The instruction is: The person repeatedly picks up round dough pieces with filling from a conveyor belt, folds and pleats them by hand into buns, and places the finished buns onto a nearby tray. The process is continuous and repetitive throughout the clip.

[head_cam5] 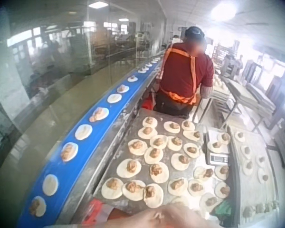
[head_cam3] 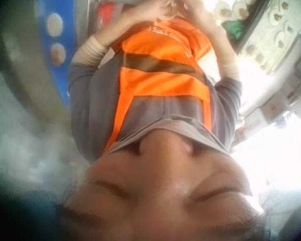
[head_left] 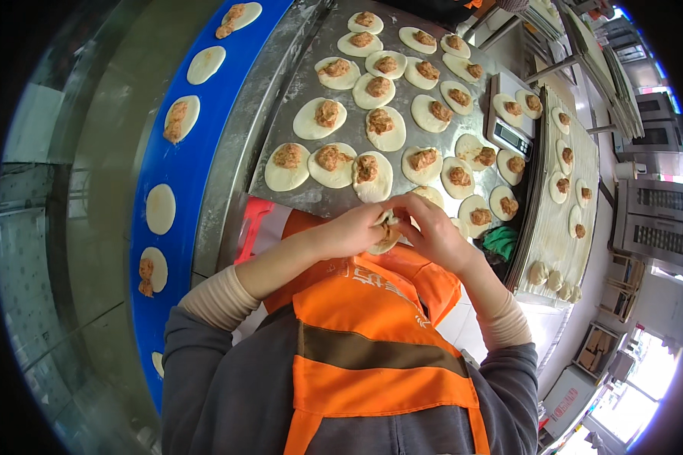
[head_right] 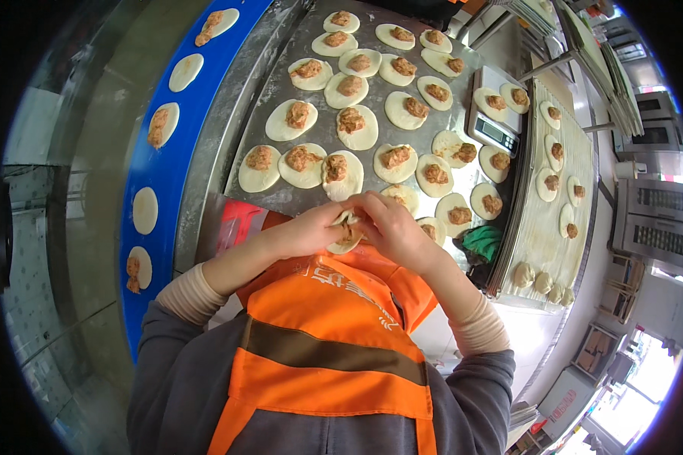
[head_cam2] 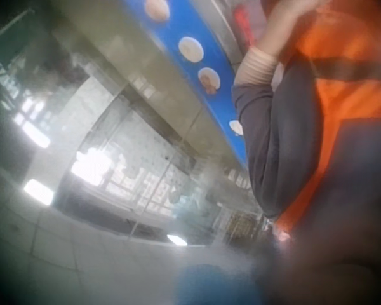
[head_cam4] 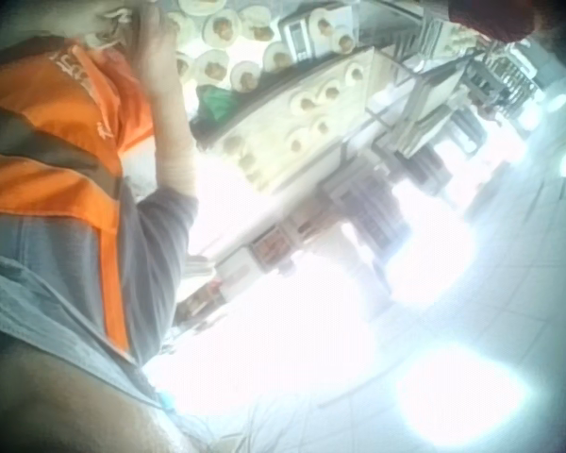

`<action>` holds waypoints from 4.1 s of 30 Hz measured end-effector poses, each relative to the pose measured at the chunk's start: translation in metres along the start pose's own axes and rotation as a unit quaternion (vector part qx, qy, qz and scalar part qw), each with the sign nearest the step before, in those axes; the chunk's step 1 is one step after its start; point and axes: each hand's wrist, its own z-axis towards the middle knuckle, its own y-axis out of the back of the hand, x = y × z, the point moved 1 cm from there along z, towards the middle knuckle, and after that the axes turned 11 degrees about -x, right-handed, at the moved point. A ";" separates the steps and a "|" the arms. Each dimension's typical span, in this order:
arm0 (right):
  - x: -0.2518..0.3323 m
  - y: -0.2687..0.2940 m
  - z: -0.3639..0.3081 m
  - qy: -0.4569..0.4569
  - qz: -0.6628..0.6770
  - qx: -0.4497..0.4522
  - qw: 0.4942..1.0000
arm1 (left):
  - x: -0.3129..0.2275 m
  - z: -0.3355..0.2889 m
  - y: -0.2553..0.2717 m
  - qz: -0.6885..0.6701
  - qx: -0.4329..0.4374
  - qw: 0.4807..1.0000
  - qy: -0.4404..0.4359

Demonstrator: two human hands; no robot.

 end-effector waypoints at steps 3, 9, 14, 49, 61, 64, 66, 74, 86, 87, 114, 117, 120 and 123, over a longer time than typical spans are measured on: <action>-0.014 -0.001 -0.001 0.091 -0.092 -0.020 0.991 | 0.023 0.000 -0.001 -0.128 -0.042 0.991 0.011; 0.000 -0.005 0.006 0.072 -0.022 -0.028 0.997 | 0.023 -0.014 -0.013 -0.024 -0.140 0.981 -0.135; 0.002 -0.004 0.003 0.205 -0.158 0.000 0.966 | 0.021 -0.003 -0.005 0.040 -0.032 0.998 -0.036; -0.023 0.000 0.002 0.200 -0.115 -0.089 0.969 | 0.009 0.007 -0.012 -0.025 -0.171 0.985 0.002; -0.040 0.028 -0.019 0.172 -0.145 -0.186 0.956 | 0.000 0.048 -0.043 -0.242 -0.171 0.953 0.064; -0.034 0.038 -0.027 0.204 -0.154 -0.217 0.942 | -0.011 0.050 -0.053 -0.209 -0.157 0.965 0.026; -0.034 0.046 -0.028 0.212 -0.126 -0.235 0.940 | -0.033 0.052 -0.064 -0.196 -0.153 0.969 0.013; -0.027 0.044 -0.031 0.143 -0.070 -0.232 0.960 | -0.023 0.052 -0.052 -0.079 -0.135 0.988 0.016; -0.036 0.036 -0.035 0.182 -0.103 -0.194 0.959 | -0.010 0.041 -0.047 -0.132 -0.114 0.984 -0.040; -0.029 0.042 -0.035 0.187 -0.120 -0.181 0.958 | -0.002 0.037 -0.045 -0.136 -0.098 0.984 -0.057; -0.018 0.012 -0.034 0.060 -0.006 -0.174 0.983 | 0.013 0.031 -0.025 -0.192 -0.055 0.975 0.093; -0.013 0.016 -0.033 0.056 0.073 -0.152 0.984 | 0.001 0.027 -0.026 -0.240 -0.019 0.955 0.172; -0.007 0.018 -0.032 0.102 0.014 -0.136 0.985 | -0.003 0.028 -0.028 -0.244 0.031 0.953 0.176; -0.014 0.014 -0.036 0.102 0.006 -0.161 0.982 | 0.002 0.032 -0.035 -0.260 -0.001 0.958 0.117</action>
